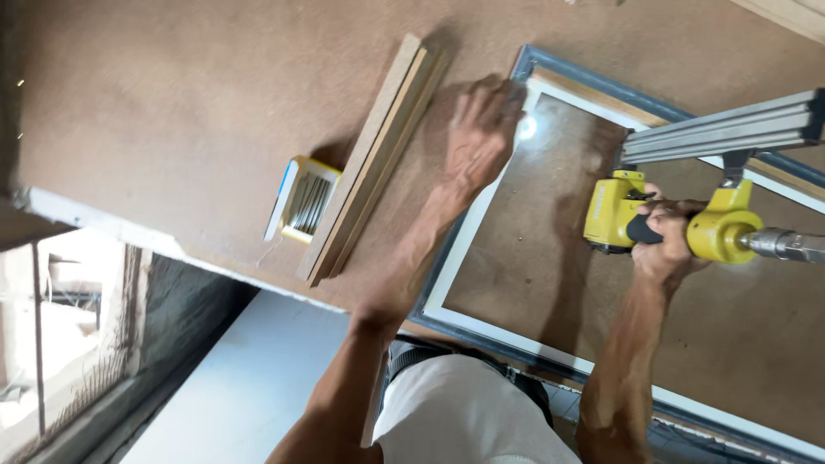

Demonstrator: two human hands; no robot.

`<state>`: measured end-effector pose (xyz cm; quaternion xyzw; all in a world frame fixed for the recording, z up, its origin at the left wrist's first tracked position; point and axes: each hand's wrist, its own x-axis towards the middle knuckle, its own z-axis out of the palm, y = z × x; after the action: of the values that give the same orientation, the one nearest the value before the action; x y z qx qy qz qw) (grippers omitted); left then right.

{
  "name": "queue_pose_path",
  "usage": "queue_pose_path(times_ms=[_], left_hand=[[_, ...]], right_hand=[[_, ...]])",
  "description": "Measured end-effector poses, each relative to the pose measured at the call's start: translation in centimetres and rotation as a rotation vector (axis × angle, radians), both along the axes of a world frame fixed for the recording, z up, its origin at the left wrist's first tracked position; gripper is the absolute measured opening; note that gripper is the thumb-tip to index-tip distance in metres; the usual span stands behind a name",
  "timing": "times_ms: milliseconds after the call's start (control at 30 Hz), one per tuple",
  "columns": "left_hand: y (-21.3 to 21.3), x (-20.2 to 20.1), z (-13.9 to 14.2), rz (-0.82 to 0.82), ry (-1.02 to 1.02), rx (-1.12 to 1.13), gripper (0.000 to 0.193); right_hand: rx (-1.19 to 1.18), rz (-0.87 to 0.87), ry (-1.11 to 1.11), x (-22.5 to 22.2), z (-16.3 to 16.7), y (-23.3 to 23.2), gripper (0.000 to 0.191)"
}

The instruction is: The person assembles window frames by placing white plastic strips along the edges of a glass pane and securing them with a yellow pneumatic nail gun. The person repeatedly positions the strips, fires the nail gun, and stacks completed frames.

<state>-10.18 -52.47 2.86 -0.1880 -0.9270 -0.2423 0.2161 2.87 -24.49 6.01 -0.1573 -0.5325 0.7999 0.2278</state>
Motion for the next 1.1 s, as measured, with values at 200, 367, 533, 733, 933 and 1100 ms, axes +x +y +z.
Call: queue_pose_path(times_ms=[200, 367, 533, 733, 933, 1100], left_hand=[[-12.2, 9.1, 2.3, 0.62, -0.101, -0.182, 0.034], [-12.4, 10.0, 2.8, 0.719, -0.246, -0.088, 0.047], [-14.9, 8.0, 3.7, 0.777, -0.356, -0.033, 0.045], [-16.1, 8.0, 7.8, 0.504, -0.482, 0.205, 0.028], [-14.9, 6.7, 10.1, 0.58, -0.71, 0.025, 0.021], [-13.6, 8.0, 8.5, 0.656, -0.033, -0.392, 0.025]], right_hand=[[-0.013, 0.075, 0.015, -0.4, -1.6, 1.3, 0.029], [-0.05, 0.086, 0.014, -1.9, -1.3, 1.3, 0.034], [0.001, 0.172, 0.002, -3.1, -0.7, 1.5, 0.033], [0.115, 0.382, 0.074, -3.7, 0.3, 2.6, 0.035], [0.219, 0.43, 0.059, -3.5, 2.3, 2.3, 0.038], [0.149, 0.436, 0.031, -3.4, 2.3, 2.5, 0.033]])
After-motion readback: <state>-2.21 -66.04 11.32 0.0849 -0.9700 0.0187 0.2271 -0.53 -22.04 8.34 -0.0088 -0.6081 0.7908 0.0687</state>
